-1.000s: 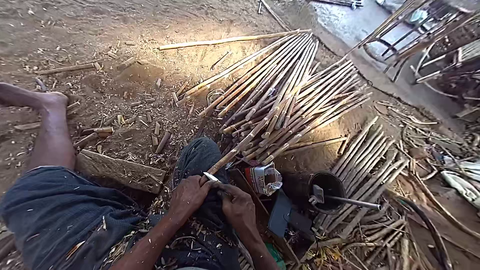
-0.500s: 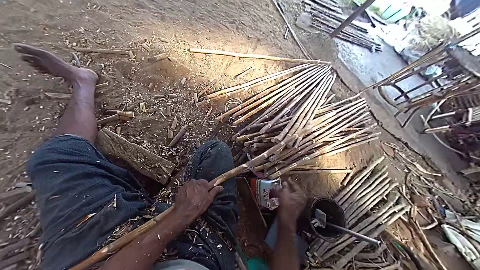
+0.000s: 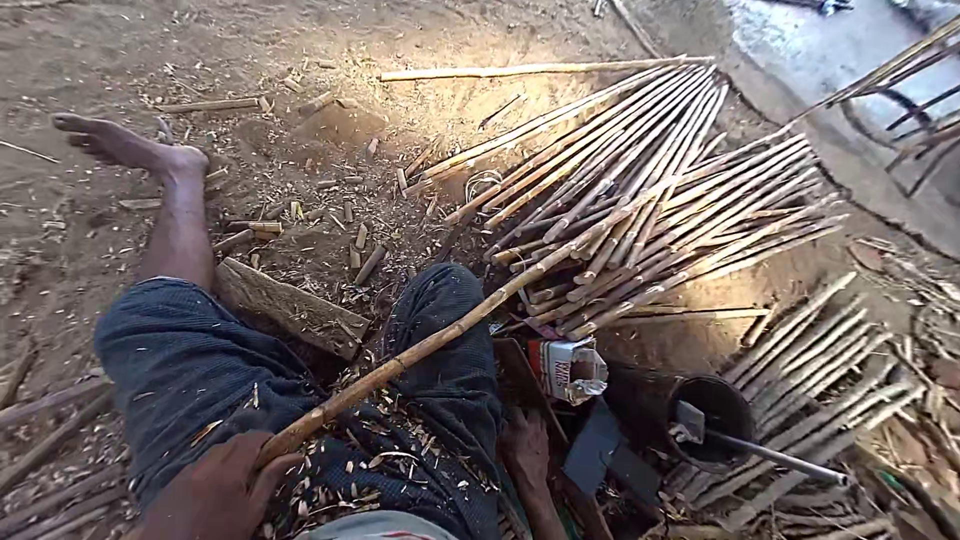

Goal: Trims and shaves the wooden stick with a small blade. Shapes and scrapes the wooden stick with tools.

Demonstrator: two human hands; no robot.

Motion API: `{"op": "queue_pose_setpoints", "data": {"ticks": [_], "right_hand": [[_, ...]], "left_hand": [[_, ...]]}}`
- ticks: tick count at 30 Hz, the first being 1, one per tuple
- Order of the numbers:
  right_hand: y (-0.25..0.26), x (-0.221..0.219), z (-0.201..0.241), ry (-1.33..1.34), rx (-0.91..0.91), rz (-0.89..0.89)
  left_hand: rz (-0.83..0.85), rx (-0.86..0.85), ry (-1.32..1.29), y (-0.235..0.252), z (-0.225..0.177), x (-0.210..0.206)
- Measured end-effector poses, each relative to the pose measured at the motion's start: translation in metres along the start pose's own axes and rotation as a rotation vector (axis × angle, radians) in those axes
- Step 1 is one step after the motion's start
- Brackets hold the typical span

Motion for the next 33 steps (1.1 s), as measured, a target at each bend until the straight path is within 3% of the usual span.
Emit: {"op": "queue_pose_setpoints", "data": {"ticks": [4, 7, 9, 11, 14, 16, 19, 22, 24, 29, 33], "right_hand": [[-0.024, -0.013, 0.017, -0.015, -0.089, 0.282], [-0.033, 0.009, 0.04, 0.13, -0.04, 0.328], [-0.034, 0.001, 0.032, 0.254, -0.033, 0.265], [-0.034, -0.008, 0.022, 0.177, -0.089, 0.439], [-0.023, -0.013, -0.024, 0.077, -0.102, 0.252], [-0.028, 0.015, -0.048, 0.266, -0.124, 0.143], [-0.049, 0.055, -0.061, 0.709, -0.139, 0.147], [-0.072, 0.09, -0.028, 1.259, -0.064, 0.25], [-0.072, 0.108, -0.001, 1.413, -0.02, 0.263], [-0.018, 0.145, 0.04, 1.25, -0.044, 0.084], [0.035, 0.157, 0.043, 0.961, -0.146, -0.07]], "left_hand": [[-0.063, 0.058, -0.108, 0.013, 0.013, -0.008], [-0.057, -0.037, -0.233, 0.043, -0.005, -0.025], [-0.039, -0.085, -0.271, 0.058, -0.015, -0.037], [0.02, -0.093, -0.294, 0.069, -0.024, -0.045], [0.082, -0.039, -0.251, 0.075, -0.02, -0.048], [0.032, -0.024, -0.219, 0.073, -0.013, -0.044], [-0.048, -0.034, -0.227, 0.068, -0.005, -0.041], [-0.081, -0.043, -0.253, 0.063, 0.001, -0.038], [-0.108, -0.061, -0.249, 0.06, 0.001, -0.034], [-0.232, -0.055, -0.208, 0.044, -0.002, -0.027], [-0.221, -0.054, -0.21, 0.041, 0.0, -0.032]]}}
Point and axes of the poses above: each hand's wrist, its own y-axis towards the middle knuckle, its own x-axis out of the back of the hand, z = x × y, the point moved 9 cm from there along y, towards the middle knuckle, and after that the axes turned 3 degrees about -z, right-handed, at the moved point
